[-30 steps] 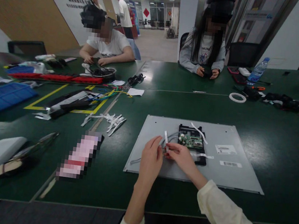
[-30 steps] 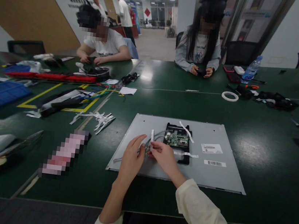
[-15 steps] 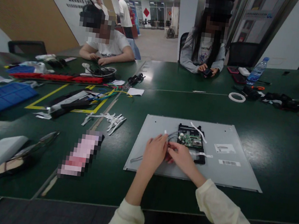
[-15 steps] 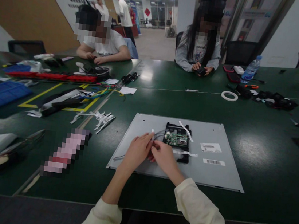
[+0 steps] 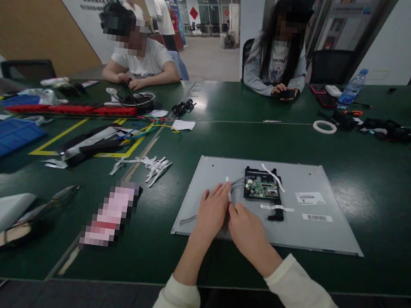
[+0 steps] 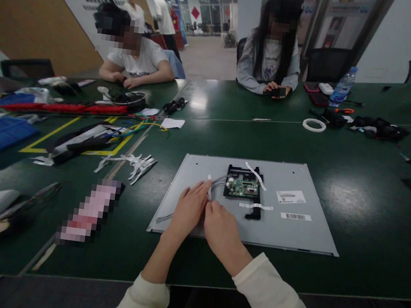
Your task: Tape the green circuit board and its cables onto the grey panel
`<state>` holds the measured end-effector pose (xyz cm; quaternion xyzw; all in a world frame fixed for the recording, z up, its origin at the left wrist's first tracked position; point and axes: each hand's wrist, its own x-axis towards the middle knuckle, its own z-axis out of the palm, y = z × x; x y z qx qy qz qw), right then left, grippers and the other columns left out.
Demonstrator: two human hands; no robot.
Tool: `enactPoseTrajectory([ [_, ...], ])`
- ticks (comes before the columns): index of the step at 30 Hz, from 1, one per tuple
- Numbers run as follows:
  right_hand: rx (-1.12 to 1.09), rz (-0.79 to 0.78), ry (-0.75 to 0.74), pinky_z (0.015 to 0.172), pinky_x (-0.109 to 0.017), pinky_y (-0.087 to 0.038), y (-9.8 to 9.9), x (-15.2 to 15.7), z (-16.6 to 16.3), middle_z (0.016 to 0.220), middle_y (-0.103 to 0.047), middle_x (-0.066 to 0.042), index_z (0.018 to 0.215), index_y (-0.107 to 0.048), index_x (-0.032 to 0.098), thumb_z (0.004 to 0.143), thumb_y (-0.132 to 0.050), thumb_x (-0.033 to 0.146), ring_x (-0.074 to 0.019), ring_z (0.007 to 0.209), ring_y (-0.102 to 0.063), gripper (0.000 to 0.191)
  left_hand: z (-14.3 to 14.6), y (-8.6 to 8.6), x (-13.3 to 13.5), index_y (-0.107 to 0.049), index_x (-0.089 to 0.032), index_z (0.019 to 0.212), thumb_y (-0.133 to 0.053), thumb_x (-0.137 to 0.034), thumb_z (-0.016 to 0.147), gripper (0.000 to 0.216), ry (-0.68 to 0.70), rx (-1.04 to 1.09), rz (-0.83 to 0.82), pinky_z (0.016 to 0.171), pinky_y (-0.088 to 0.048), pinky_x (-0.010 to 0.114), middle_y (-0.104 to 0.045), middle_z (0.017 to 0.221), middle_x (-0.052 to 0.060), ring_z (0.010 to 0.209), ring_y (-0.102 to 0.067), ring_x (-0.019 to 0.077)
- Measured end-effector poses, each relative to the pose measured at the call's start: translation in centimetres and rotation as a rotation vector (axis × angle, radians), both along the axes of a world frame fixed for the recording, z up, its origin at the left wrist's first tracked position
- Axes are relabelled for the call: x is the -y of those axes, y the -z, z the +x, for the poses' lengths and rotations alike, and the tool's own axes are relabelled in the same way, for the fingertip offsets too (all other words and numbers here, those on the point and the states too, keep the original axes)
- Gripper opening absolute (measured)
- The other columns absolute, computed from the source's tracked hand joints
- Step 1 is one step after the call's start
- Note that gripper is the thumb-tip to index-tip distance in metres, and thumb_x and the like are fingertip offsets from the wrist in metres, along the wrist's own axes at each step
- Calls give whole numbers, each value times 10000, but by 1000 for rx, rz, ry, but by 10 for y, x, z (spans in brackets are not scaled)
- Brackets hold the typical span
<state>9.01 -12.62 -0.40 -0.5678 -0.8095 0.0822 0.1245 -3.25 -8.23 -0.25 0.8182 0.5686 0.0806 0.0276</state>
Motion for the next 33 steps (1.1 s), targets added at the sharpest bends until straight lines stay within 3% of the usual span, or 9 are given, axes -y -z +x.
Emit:
enactPoseTrajectory([
  [5,111,76,-2,656,-332,-477,4,14,1,938,-571,-114,1155,-555,136,908,-430,162,-216,831,-562,278,2,5,0,-380,-211,1398,-305,-144,931,478,5,-22,6,1079,-293,453,-359,1482,26,1364,-330,206],
  [12,21,94,-76,706,-388,-482,11,30,16,949,-554,-112,1247,-505,160,878,-501,249,-241,864,-519,379,5,7,0,-336,-244,1426,-313,-268,955,473,-8,10,-13,1085,-279,486,-327,1496,35,1377,-306,226],
  [19,0,71,-418,863,-391,-462,-15,23,48,1095,-551,-93,1154,-543,166,867,-542,294,-243,1015,-501,315,7,-2,2,-329,-250,1432,-316,-275,947,485,-5,-90,-6,1102,-202,550,-291,1509,41,1370,-312,260],
  [24,-36,54,-624,1028,-404,-368,-24,5,63,1266,-496,-121,1232,-515,152,879,-523,341,-244,1227,-401,400,6,-4,2,-325,-252,1430,-328,-281,945,485,14,-84,-14,1097,-185,573,-287,1512,50,1372,-307,264],
  [29,-94,29,-613,1087,-416,-312,-12,2,65,1368,-422,-100,1307,-478,207,904,-469,275,-223,1324,-304,409,-3,-7,-4,-275,-257,1442,-385,-304,929,526,33,29,-133,1080,-229,564,-330,1497,80,1388,-276,262],
  [33,-126,21,-579,1119,-415,-274,-10,3,65,1406,-385,-88,1362,-430,216,913,-462,277,-220,1357,-249,454,-8,-26,-21,-179,-206,1466,-416,-303,919,604,33,178,-210,1055,-317,488,-423,1435,124,1314,-407,260],
])
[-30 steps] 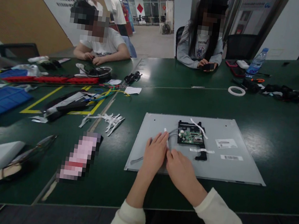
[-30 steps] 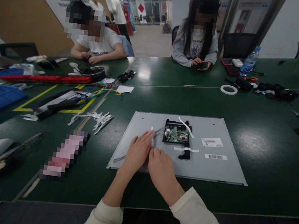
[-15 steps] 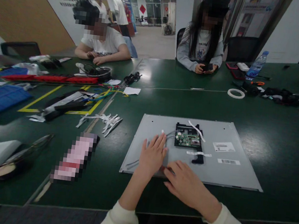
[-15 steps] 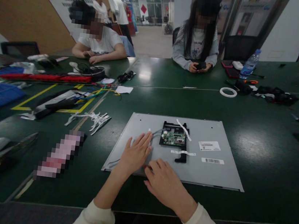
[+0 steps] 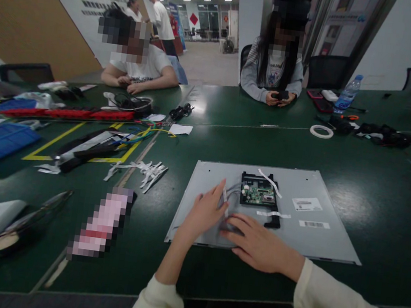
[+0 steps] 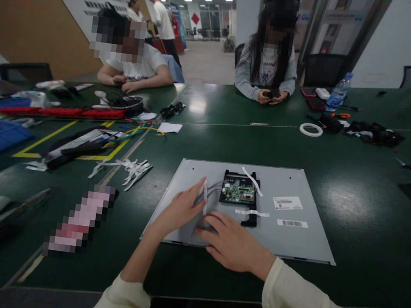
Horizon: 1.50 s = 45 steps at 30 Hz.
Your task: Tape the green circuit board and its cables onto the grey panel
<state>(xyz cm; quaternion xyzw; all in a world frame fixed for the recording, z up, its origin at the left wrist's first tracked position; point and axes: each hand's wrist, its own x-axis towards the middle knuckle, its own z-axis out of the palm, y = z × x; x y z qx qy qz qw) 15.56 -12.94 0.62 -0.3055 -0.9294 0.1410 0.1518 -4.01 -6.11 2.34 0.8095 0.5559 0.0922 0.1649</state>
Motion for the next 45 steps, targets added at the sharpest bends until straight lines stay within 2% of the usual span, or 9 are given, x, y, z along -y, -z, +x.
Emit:
enactPoseTrajectory([
  [5,-2,19,58,1099,-460,-302,-1,-6,0,1423,-379,-92,1370,-420,228,907,-484,289,-234,1356,-247,471,3,-20,-35,-288,-164,1417,-434,-305,918,539,-61,151,205,1037,-370,407,-442,1404,144,1272,-454,248],
  [8,8,55,128,1088,-481,-305,2,-15,0,1414,-392,-100,1351,-443,234,905,-484,278,-247,1352,-264,450,1,-13,-48,-360,-150,1366,-432,-268,917,471,-142,212,358,1038,-372,395,-499,1334,143,1241,-475,239],
  [11,31,91,205,1086,-504,-285,8,-29,4,1416,-394,-107,1341,-454,236,922,-441,265,-260,1352,-272,421,-2,-1,-50,-407,-157,1324,-441,-232,907,425,-224,193,420,1020,-385,427,-516,1300,139,1205,-497,248],
  [16,56,104,403,1069,-517,-278,23,-59,18,1430,-381,-120,1355,-440,227,937,-388,271,-269,1349,-286,423,-2,11,-43,-425,-175,1305,-456,-187,891,415,-209,142,416,1010,-393,437,-514,1302,122,1188,-503,250],
  [23,109,153,647,1043,-492,-291,38,-91,52,1409,-397,-138,1344,-452,216,954,-326,316,-275,1315,-325,421,0,11,-39,-386,-193,1345,-427,-245,927,423,-191,136,337,1019,-392,458,-493,1328,110,1216,-490,245],
  [27,155,209,785,1031,-470,-291,47,-103,70,1378,-426,-138,1338,-456,218,957,-309,324,-286,1288,-343,422,0,12,-38,-396,-183,1343,-423,-266,939,413,-178,171,278,991,-432,421,-496,1331,109,1191,-518,229],
  [35,179,279,1001,969,-431,-328,64,-129,114,1328,-449,-137,1291,-478,207,947,-333,337,-282,1208,-387,395,4,18,-33,-572,-180,1174,-402,-231,942,292,-70,201,164,895,-493,342,-640,1092,59,1005,-614,175],
  [41,190,285,1117,930,-428,-337,73,-147,146,1291,-468,-154,1271,-483,187,938,-352,348,-289,1171,-402,392,4,13,-30,-616,-188,1065,-408,-238,935,250,-38,200,143,767,-510,304,-662,913,24,831,-633,155],
  [45,208,283,1166,908,-428,-337,76,-152,154,1258,-480,-150,1256,-486,196,936,-357,349,-289,1139,-422,377,5,12,-29,-623,-191,1009,-415,-214,928,224,-19,189,136,720,-493,275,-662,878,14,777,-626,141],
])
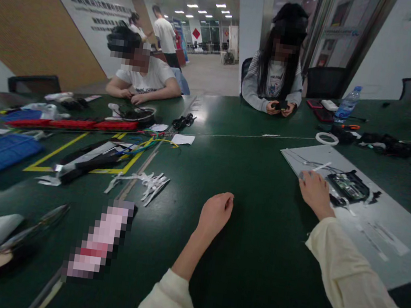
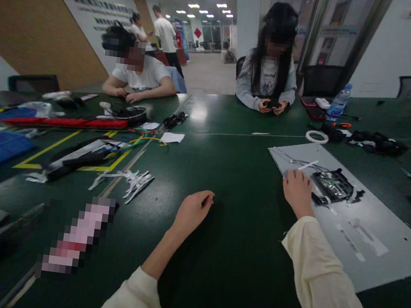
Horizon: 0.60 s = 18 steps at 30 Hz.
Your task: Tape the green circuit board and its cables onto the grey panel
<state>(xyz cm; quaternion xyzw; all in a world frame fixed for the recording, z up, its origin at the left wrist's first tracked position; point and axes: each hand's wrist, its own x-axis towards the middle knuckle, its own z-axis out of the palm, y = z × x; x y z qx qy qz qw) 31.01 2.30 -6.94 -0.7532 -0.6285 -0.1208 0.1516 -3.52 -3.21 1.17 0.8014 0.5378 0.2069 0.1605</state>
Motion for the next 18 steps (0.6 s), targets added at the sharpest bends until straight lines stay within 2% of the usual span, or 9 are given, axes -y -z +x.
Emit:
enactPoseTrajectory([
  [10,-15,-16,64,896,-430,-333,3,0,8,1249,-479,-145,1235,-492,203,935,-358,362,-291,1133,-434,366,-1,0,-2,-627,-184,990,-422,-204,921,217,2,-6,-7,716,-484,265,-665,913,26,776,-622,140],
  [18,-4,-1,85,879,-407,-370,1,4,23,1194,-517,-164,1195,-525,148,925,-364,376,-286,1087,-472,388,-1,1,0,-629,-179,999,-428,-217,923,218,11,-5,-20,724,-491,263,-659,934,29,783,-620,134],
])
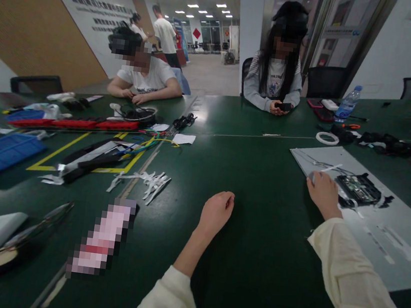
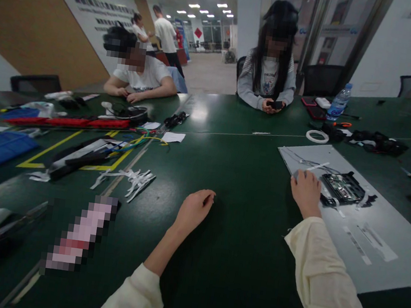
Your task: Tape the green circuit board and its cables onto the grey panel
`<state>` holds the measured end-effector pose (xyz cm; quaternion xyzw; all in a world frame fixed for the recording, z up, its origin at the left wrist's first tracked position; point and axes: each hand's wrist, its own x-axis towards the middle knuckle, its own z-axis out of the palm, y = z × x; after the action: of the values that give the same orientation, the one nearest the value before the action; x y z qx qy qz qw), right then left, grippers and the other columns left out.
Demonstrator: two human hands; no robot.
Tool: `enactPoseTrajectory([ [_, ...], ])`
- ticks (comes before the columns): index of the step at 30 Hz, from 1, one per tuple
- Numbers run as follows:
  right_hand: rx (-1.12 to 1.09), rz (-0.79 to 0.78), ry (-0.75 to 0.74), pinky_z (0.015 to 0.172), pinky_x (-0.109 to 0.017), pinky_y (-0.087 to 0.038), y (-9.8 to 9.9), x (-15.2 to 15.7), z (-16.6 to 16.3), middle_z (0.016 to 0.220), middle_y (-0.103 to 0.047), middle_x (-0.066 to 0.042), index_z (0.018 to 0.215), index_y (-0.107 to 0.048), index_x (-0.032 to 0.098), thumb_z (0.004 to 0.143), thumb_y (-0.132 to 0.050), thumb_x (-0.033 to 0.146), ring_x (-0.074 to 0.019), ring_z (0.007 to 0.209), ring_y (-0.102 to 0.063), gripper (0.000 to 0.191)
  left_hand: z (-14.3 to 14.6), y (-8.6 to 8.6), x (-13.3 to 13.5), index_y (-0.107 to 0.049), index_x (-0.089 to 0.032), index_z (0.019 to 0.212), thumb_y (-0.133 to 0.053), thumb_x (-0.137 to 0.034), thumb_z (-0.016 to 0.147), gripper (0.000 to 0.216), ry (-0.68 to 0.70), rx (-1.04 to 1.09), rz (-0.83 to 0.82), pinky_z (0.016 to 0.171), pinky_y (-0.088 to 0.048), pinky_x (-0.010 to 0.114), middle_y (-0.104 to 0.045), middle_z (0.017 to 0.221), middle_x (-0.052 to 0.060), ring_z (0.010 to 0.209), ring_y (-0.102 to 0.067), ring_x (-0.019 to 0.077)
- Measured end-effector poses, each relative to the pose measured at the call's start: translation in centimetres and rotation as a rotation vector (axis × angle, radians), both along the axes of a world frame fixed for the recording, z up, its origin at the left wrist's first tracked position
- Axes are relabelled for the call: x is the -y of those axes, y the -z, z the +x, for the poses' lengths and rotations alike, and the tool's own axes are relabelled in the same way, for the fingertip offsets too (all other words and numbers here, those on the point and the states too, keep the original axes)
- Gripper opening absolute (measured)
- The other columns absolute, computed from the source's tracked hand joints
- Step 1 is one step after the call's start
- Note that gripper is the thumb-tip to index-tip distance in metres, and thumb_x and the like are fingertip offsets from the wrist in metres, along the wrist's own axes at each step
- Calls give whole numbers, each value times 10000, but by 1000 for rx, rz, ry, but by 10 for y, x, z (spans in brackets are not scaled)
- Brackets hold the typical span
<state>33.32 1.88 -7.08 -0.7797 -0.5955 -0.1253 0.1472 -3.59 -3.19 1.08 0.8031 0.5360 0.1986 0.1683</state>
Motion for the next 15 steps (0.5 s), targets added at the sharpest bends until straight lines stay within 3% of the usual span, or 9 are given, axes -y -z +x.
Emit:
enactPoseTrajectory([
  [5,17,17,-46,955,-459,-339,-3,9,1,1250,-494,-171,1241,-515,144,898,-400,359,-302,1177,-416,422,0,1,0,-630,-177,1001,-426,-219,925,222,5,-9,1,744,-493,273,-660,946,34,805,-623,140],
  [10,29,54,114,977,-679,-159,-9,22,-1,1387,-371,-157,1153,-596,190,880,-391,474,-392,1338,-168,444,2,0,-1,-628,-183,1002,-417,-211,926,226,17,-15,8,727,-496,271,-659,963,37,794,-622,140],
  [15,-10,23,227,922,-757,-83,-9,25,1,1439,-279,-185,1159,-600,184,871,-330,560,-429,1358,-59,545,4,-1,-1,-633,-181,975,-412,-201,926,227,25,-36,30,742,-496,281,-662,957,44,818,-625,154],
])
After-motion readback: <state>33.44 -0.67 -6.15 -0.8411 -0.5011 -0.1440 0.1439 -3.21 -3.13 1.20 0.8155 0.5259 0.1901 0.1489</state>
